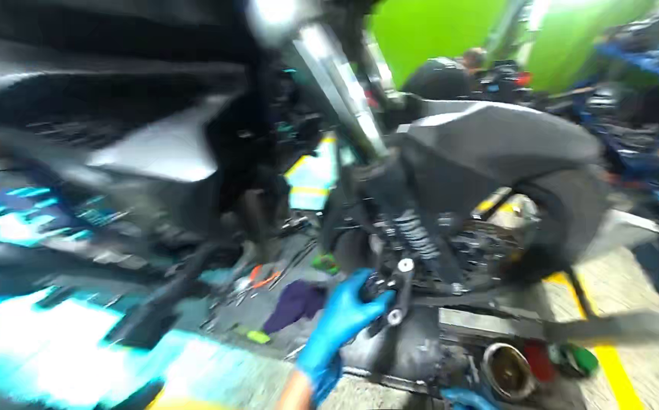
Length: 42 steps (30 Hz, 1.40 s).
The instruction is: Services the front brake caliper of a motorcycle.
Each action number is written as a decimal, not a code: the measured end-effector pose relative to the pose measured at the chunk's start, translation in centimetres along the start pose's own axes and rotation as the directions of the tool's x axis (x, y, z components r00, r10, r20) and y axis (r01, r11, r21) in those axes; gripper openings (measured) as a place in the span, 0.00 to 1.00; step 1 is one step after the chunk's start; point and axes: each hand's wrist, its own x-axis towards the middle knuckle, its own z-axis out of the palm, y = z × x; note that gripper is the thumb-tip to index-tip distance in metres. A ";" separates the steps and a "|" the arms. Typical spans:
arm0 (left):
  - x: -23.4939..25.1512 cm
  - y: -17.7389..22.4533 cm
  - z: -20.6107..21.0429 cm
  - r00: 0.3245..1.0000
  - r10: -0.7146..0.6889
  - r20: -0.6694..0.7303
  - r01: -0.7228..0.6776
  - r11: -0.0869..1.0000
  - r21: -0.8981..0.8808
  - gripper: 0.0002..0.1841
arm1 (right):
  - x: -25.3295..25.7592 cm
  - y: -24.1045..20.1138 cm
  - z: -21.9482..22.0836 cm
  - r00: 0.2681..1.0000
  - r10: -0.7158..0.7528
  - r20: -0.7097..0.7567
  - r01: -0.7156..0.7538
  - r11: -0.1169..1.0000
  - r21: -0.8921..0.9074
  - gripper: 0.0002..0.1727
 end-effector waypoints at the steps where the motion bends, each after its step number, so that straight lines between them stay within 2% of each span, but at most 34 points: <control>1: -0.2 0.7 -0.6 0.996 -0.058 0.070 0.062 0.996 -0.060 0.21 | -0.1 0.1 -0.2 0.999 0.019 -0.034 -0.020 1.000 -0.018 0.11; 3: -0.1 1.4 -0.9 0.983 -0.046 0.180 0.099 0.949 -0.298 0.15 | -0.2 -0.5 -0.7 0.991 0.087 -0.099 -0.092 0.995 -0.044 0.14; 4: -0.1 1.2 -0.6 0.979 0.002 0.202 0.096 0.875 -0.475 0.13 | -0.4 -1.2 -0.9 0.983 0.135 -0.124 -0.141 0.989 -0.040 0.15; 6: -0.4 1.7 1.0 0.976 0.033 0.214 0.148 0.620 -0.771 0.19 | -0.6 -2.4 -1.0 0.960 0.200 -0.197 -0.205 0.979 -0.007 0.14; 7: -0.7 2.1 2.0 0.979 0.030 0.200 0.161 0.480 -0.862 0.20 | -0.5 -3.1 -1.0 0.949 0.224 -0.223 -0.227 0.974 0.012 0.13; 9: -1.5 2.4 4.4 0.990 0.036 0.135 0.122 0.248 -0.961 0.22 | -0.5 -4.9 -0.7 0.935 0.237 -0.265 -0.231 0.971 0.056 0.10; 12: -1.5 4.0 7.2 0.999 0.034 0.036 0.034 0.050 -0.998 0.25 | 1.4 -8.0 0.1 0.928 0.115 -0.354 -0.090 0.992 0.086 0.07; 14: -1.7 6.0 8.0 0.998 -0.045 0.034 0.031 -0.063 -0.998 0.26 | 2.7 -10.1 1.2 0.904 -0.022 -0.427 0.052 0.997 0.058 0.08; 17: -2.1 7.2 8.5 0.995 -0.095 0.032 0.020 -0.126 -0.992 0.30 | 4.5 -13.1 3.6 0.855 -0.181 -0.485 0.260 0.960 0.101 0.10; 19: -2.2 7.2 8.6 0.996 -0.079 0.031 0.022 -0.112 -0.993 0.31 | 5.5 -14.3 5.6 0.830 -0.211 -0.516 0.307 0.946 0.107 0.11; 21: -2.5 7.2 8.7 0.999 -0.037 0.009 0.006 -0.076 -0.997 0.30 | 6.3 -14.6 7.5 0.811 -0.141 -0.569 0.263 0.955 0.139 0.09; 23: -2.8 7.4 8.6 1.000 -0.018 -0.021 -0.021 -0.029 -0.999 0.28 | 6.7 -14.3 8.9 0.789 -0.009 -0.614 0.184 0.958 0.222 0.07; 24: -2.8 7.4 8.5 1.000 0.005 -0.015 -0.015 -0.036 -0.999 0.29 | 6.8 -14.2 9.3 0.770 0.037 -0.637 0.159 0.956 0.248 0.07; 29: -3.7 5.9 7.9 0.991 0.108 0.078 0.083 -0.041 -0.996 0.24 | 6.5 -14.7 10.6 0.688 0.119 -0.715 0.156 0.939 0.307 0.06; 31: -4.1 5.5 7.7 0.990 0.124 0.067 0.070 -0.022 -0.997 0.23 | 6.7 -15.1 11.0 0.669 0.191 -0.719 0.113 0.929 0.352 0.05; 35: -3.2 5.9 7.6 0.996 0.057 0.063 0.067 -0.064 -0.996 0.24 | 7.4 -15.5 11.9 0.674 0.235 -0.700 0.044 0.933 0.356 0.05; 37: -1.9 6.5 7.6 0.996 -0.030 0.089 0.084 -0.145 -0.986 0.26 | 7.6 -15.8 12.4 0.675 0.231 -0.700 0.033 0.939 0.342 0.08; 38: -1.4 6.2 7.8 0.996 -0.024 0.083 0.078 -0.155 -0.985 0.27 | 7.8 -15.9 12.5 0.684 0.212 -0.697 0.043 0.943 0.329 0.10; 41: 0.0 3.5 9.0 0.980 0.199 -0.002 0.046 -0.234 -0.971 0.27 | 7.8 -15.9 12.7 0.712 0.137 -0.688 0.108 0.947 0.301 0.14; 42: -0.2 4.1 8.6 0.982 0.190 -0.007 0.037 -0.228 -0.973 0.26 | 7.8 -15.9 12.7 0.717 0.118 -0.687 0.124 0.949 0.291 0.15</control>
